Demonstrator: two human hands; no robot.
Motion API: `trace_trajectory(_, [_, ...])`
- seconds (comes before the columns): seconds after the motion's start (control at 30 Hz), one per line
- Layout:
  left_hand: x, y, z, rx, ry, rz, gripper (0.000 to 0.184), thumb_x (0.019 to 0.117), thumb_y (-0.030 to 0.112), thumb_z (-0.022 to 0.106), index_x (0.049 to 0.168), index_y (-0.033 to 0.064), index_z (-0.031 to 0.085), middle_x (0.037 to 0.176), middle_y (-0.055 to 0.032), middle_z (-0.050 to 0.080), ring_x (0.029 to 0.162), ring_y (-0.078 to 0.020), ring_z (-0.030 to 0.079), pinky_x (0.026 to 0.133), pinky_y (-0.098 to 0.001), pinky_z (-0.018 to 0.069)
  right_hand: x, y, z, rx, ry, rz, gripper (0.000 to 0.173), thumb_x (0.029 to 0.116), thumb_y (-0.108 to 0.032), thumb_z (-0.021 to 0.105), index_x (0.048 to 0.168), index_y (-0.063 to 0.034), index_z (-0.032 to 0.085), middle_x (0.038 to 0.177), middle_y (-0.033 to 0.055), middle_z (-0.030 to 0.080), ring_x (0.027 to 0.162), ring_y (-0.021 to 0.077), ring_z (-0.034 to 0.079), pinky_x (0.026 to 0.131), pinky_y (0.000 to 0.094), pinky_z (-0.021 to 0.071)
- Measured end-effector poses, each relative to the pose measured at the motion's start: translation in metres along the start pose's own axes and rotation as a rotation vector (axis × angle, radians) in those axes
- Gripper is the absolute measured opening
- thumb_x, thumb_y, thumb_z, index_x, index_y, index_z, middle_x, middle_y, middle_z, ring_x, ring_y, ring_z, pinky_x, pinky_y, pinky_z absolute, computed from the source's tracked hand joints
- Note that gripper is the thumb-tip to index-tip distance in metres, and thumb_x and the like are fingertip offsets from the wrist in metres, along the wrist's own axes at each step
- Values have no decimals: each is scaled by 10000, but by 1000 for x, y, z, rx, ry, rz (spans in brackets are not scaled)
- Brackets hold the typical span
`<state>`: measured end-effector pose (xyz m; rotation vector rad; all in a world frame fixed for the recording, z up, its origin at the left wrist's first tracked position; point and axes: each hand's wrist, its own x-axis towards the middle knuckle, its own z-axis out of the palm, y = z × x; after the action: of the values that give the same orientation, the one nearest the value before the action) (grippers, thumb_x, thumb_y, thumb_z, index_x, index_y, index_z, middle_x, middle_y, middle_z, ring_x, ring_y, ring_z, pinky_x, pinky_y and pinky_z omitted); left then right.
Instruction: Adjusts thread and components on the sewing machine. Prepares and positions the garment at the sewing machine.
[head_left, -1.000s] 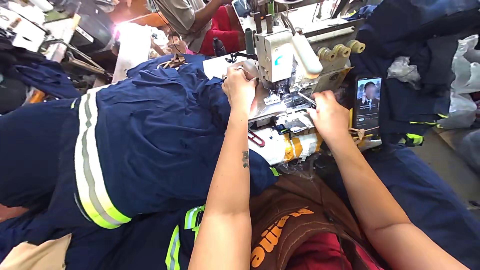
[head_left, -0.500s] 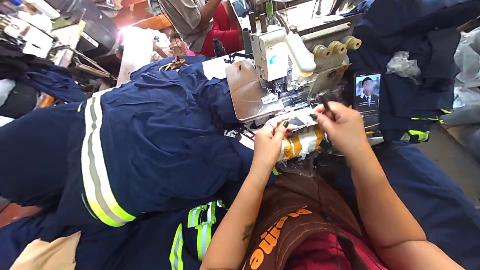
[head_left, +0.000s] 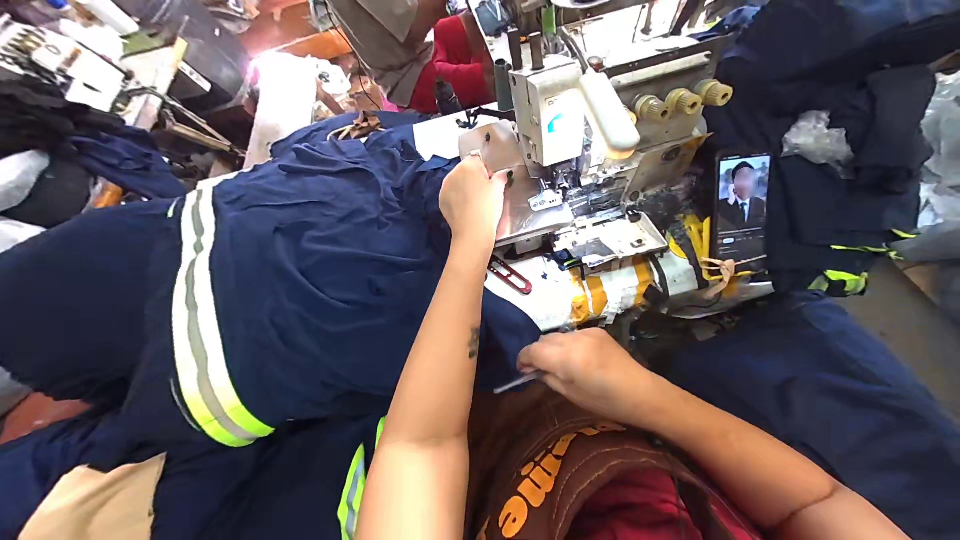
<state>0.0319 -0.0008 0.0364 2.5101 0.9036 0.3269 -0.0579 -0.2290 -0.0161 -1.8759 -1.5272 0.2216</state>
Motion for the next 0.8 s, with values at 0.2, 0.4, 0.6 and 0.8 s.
trace_trajectory(0.2, [40,17,9,77,-32,2,344,980,294,642,1163,5,677,1184,-222,687,1154,-397,650,935,-621,498,-8,-3,17,-44,-112,-101,97,959,-110,626,971,-109,722,790,55,707,683,211,707,557,391,567])
trace_trajectory(0.4, [50,18,15,126,11,-2,314,1015,266,580,1195,19,653,1188,-218,687,1143,-391,663,901,-606,517,-11,-5,24,-74,-171,-133,110,971,-133,614,955,-111,720,759,54,691,653,210,697,532,381,553])
trace_trajectory(0.6, [47,-13,10,-110,126,6,339,1005,246,582,1140,-54,662,1154,-268,681,1124,-427,657,934,-631,503,-20,-6,10,-6,-292,-60,183,1001,-163,628,1161,-133,711,1120,86,719,815,246,734,615,450,602])
trace_trajectory(0.8, [-62,-138,-61,-220,200,82,414,1056,310,568,1013,-99,612,1025,-255,636,953,-345,635,853,-513,532,-54,47,-57,-21,262,341,197,996,-196,630,1071,-51,741,996,80,727,836,145,693,757,344,602])
